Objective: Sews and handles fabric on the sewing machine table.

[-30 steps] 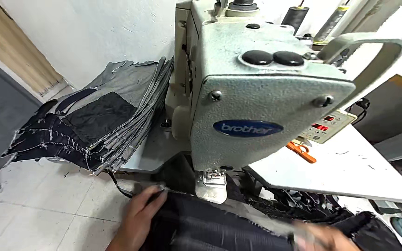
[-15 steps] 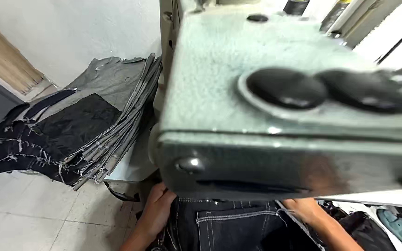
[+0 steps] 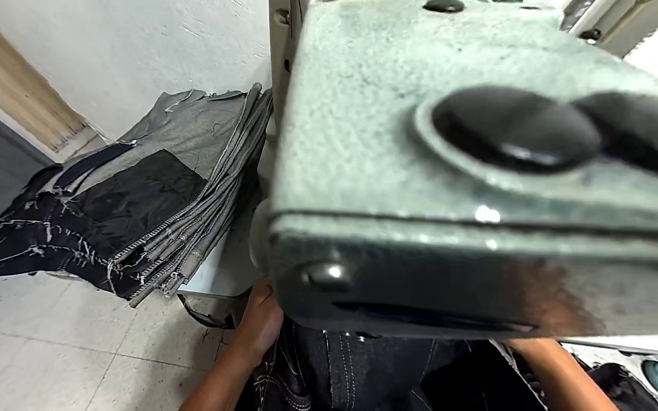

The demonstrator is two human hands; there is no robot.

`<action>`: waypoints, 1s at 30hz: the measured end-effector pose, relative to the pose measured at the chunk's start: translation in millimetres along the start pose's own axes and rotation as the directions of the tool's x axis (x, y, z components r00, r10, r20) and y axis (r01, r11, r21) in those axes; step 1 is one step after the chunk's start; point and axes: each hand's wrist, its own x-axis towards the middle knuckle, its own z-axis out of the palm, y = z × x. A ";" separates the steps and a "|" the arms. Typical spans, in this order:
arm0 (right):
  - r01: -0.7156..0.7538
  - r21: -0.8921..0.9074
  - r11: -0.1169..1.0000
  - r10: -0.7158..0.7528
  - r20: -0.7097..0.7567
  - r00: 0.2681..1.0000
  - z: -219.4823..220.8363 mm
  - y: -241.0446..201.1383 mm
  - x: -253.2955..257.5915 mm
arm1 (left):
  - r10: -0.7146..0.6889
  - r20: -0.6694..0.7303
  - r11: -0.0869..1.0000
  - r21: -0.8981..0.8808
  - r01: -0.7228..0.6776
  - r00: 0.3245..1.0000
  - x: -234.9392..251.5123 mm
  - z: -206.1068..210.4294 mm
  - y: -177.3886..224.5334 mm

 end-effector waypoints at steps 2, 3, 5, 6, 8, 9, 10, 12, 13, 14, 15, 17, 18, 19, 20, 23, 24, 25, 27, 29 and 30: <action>-0.023 0.112 0.993 0.022 0.016 1.000 -3.6 1.6 -2.5 | 0.002 0.022 1.000 -0.021 -0.002 1.000 2.1 -2.1 -0.4; -0.041 0.162 0.986 0.035 0.040 0.999 -6.9 -0.3 -3.3 | 0.008 0.041 1.000 -0.030 -0.007 0.999 3.0 -3.7 -0.7; -0.074 0.216 0.974 0.057 0.084 0.995 -13.2 -12.8 -2.0 | 0.013 0.077 1.000 -0.026 -0.011 0.997 3.3 -7.8 -0.4; -0.080 0.201 0.976 0.059 0.105 0.993 -16.1 -15.2 -2.6 | 0.022 0.087 1.000 -0.019 -0.020 0.996 2.5 -9.6 -0.4; -0.042 0.083 0.996 0.031 0.124 0.992 -21.8 -14.1 -6.2 | 0.075 0.124 0.997 -0.020 -0.073 0.989 -2.3 -13.2 -0.3; -0.017 0.006 1.000 0.016 0.126 0.992 -24.9 -10.5 -9.3 | 0.103 0.151 0.995 -0.027 -0.100 0.983 -5.1 -15.2 -1.1; -0.005 -0.045 0.999 0.011 0.127 0.992 -27.7 -9.7 -12.5 | 0.112 0.152 0.993 -0.040 -0.107 0.982 -7.4 -16.5 -1.8; -0.006 -0.110 0.994 0.020 0.125 0.992 -32.4 -12.0 -18.3 | 0.079 0.132 0.994 -0.079 -0.069 0.988 -11.1 -19.6 -1.0; -0.017 -0.125 0.992 0.031 0.118 0.993 -33.5 -13.0 -21.6 | 0.052 0.129 0.995 -0.091 -0.040 0.990 -12.6 -22.0 -0.3; -0.028 -0.140 0.990 0.043 0.104 0.994 -33.9 -13.8 -24.7 | 0.040 0.141 0.995 -0.097 -0.027 0.989 -13.9 -24.6 -0.6; -0.046 -0.144 0.989 0.060 0.098 0.993 -34.3 -13.8 -27.8 | 0.047 0.156 0.994 -0.107 -0.031 0.987 -14.7 -26.5 -1.9; -0.103 -0.122 0.987 0.115 0.100 0.988 -35.2 -10.1 -34.3 | 0.065 0.201 0.992 -0.123 -0.040 0.977 -16.7 -28.1 -3.6; -0.141 -0.086 0.986 0.149 0.108 0.983 -35.7 -6.5 -37.3 | 0.060 0.216 0.992 -0.122 -0.034 0.974 -17.9 -27.9 -2.9; -0.172 -0.051 0.984 0.177 0.104 0.979 -34.8 -1.8 -39.7 | 0.045 0.227 0.993 -0.117 -0.018 0.973 -19.1 -27.5 -1.1; -0.213 -0.006 0.977 0.213 0.099 0.972 -33.5 1.7 -41.5 | 0.028 0.237 0.994 -0.111 -0.002 0.971 -20.0 -27.0 0.7; -0.330 0.137 0.934 0.315 0.118 0.942 -29.6 6.2 -44.0 | -0.009 0.250 0.996 -0.086 0.031 0.968 -21.6 -24.3 5.1; -0.361 0.182 0.915 0.342 0.126 0.931 -27.6 6.4 -43.8 | -0.018 0.246 0.997 -0.073 0.037 0.969 -22.1 -22.8 6.6; -0.381 0.224 0.897 0.360 0.129 0.924 -25.3 7.1 -43.6 | -0.025 0.243 0.997 -0.060 0.041 0.970 -22.6 -21.2 8.1; -0.412 0.296 0.862 0.392 0.128 0.911 -20.5 7.5 -42.4 | -0.034 0.243 0.998 -0.046 0.046 0.969 -22.8 -18.7 9.2; -0.432 0.359 0.827 0.419 0.117 0.900 -15.7 7.0 -40.3 | -0.033 0.238 0.999 -0.028 0.041 0.971 -21.4 -15.6 8.5; -0.442 0.384 0.811 0.431 0.119 0.895 -14.1 6.5 -39.0 | -0.032 0.226 0.999 -0.016 0.036 0.974 -20.2 -13.4 7.6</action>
